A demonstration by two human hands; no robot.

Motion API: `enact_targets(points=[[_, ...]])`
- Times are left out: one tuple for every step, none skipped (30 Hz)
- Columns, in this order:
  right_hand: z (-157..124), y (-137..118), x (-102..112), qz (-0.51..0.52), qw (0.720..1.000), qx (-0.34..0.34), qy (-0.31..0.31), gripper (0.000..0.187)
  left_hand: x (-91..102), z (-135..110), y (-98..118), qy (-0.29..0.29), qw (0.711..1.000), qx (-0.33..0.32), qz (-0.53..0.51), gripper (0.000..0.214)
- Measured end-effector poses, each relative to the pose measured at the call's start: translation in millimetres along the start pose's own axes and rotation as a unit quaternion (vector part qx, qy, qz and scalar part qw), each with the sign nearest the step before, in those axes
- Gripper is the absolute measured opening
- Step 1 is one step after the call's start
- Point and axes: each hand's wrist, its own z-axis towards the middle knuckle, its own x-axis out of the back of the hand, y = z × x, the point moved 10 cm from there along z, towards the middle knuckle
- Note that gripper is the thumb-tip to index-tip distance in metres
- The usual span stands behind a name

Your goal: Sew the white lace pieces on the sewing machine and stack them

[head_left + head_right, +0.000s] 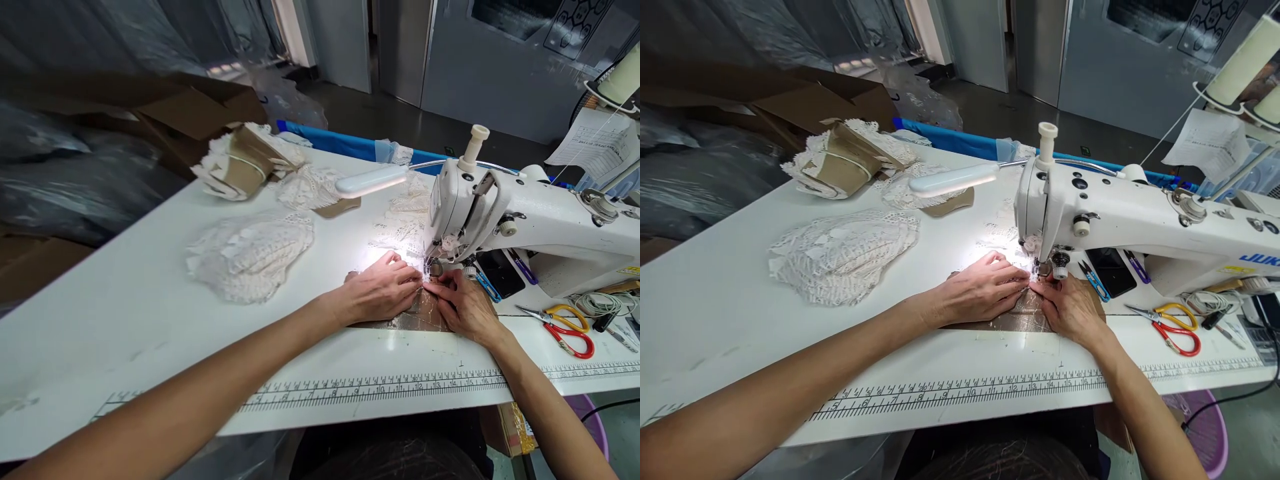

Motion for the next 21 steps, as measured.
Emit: enact_targets(points=[[0.0, -0.8, 0.1, -0.004, 1.000, -0.002, -0.002, 0.037, 1.0, 0.6, 0.1, 0.000, 1.000, 0.000, 0.005, 0.030], [0.0, -1.7, 0.3, -0.007, 1.000, -0.002, -0.004, 0.038, 2.2, 1.2, 0.2, 0.001, 1.000, -0.001, 0.010, 0.030], [0.1, -2.6, 0.8, -0.010, 1.000, -0.001, -0.004, 0.038, 3.3, 1.6, 0.1, 0.002, 1.000, -0.001, 0.013, 0.030], [0.2, -3.6, 1.3, -0.013, 1.000, -0.001, -0.004, 0.038, 4.1, 2.0, -0.3, 0.001, 1.000, 0.000, 0.015, 0.030], [0.3, -4.5, 2.1, -0.016, 1.000, 0.000, -0.002, 0.038, 4.6, 2.2, -1.0, -0.001, 1.000, 0.003, 0.014, 0.030], [0.6, -5.4, 2.7, -0.019, 1.000, 0.000, -0.001, 0.039, 4.2, 2.3, -1.9, -0.007, 1.000, 0.006, 0.012, 0.030], [0.9, -6.4, 3.2, -0.024, 1.000, 0.000, -0.001, 0.039, 3.2, 2.2, -2.9, -0.015, 1.000, 0.009, 0.009, 0.030], [1.2, -7.2, 3.4, -0.030, 1.000, -0.001, -0.001, 0.039, 2.2, 2.0, -3.8, -0.022, 1.000, 0.013, 0.006, 0.030], [1.7, -7.8, 3.5, -0.037, 0.999, -0.002, -0.002, 0.038, 1.2, 1.7, -4.9, -0.030, 0.999, 0.018, 0.003, 0.029], [2.2, -8.3, 3.4, -0.045, 0.999, -0.005, -0.003, 0.038, 0.0, 1.4, -6.1, -0.037, 0.999, 0.023, 0.000, 0.029], [2.8, -8.9, 3.0, -0.052, 0.999, -0.006, -0.005, 0.038, -0.8, 1.0, -7.2, -0.043, 0.999, 0.027, -0.003, 0.029], [3.5, -9.5, 2.5, -0.058, 0.998, -0.008, -0.008, 0.037, -1.3, 0.8, -8.2, -0.046, 0.998, 0.031, -0.007, 0.028], [4.4, -10.2, 2.0, -0.063, 0.998, -0.009, -0.012, 0.037, -1.5, 0.7, -9.0, -0.048, 0.998, 0.033, -0.011, 0.028], [5.5, -11.0, 1.5, -0.066, 0.998, -0.011, -0.016, 0.037, -1.7, 0.7, -9.7, -0.049, 0.998, 0.034, -0.014, 0.028], [6.8, -11.9, 1.2, -0.067, 0.997, -0.014, -0.021, 0.037, -2.0, 0.8, -10.2, -0.051, 0.998, 0.034, -0.018, 0.028], [8.3, -12.5, 0.7, -0.070, 0.997, -0.018, -0.028, 0.038, -2.2, 1.0, -10.8, -0.052, 0.998, 0.034, -0.020, 0.028], [9.9, -13.0, 0.2, -0.074, 0.996, -0.025, -0.038, 0.038, -2.9, 1.0, -11.6, -0.054, 0.998, 0.034, -0.022, 0.028], [11.6, -13.4, -0.5, -0.080, 0.995, -0.032, -0.051, 0.038, -4.0, 1.0, -12.8, -0.059, 0.997, 0.037, -0.023, 0.028], [13.3, -13.5, -1.3, -0.088, 0.993, -0.040, -0.066, 0.039, -5.2, 0.8, -14.4, -0.063, 0.997, 0.042, -0.024, 0.029], [14.8, -13.9, -2.2, -0.097, 0.991, -0.048, -0.081, 0.039, -6.2, 0.5, -16.0, -0.066, 0.996, 0.047, -0.025, 0.029], [16.1, -14.4, -3.1, -0.105, 0.988, -0.054, -0.095, 0.040, -7.3, 0.1, -17.7, -0.069, 0.996, 0.053, -0.028, 0.030]])
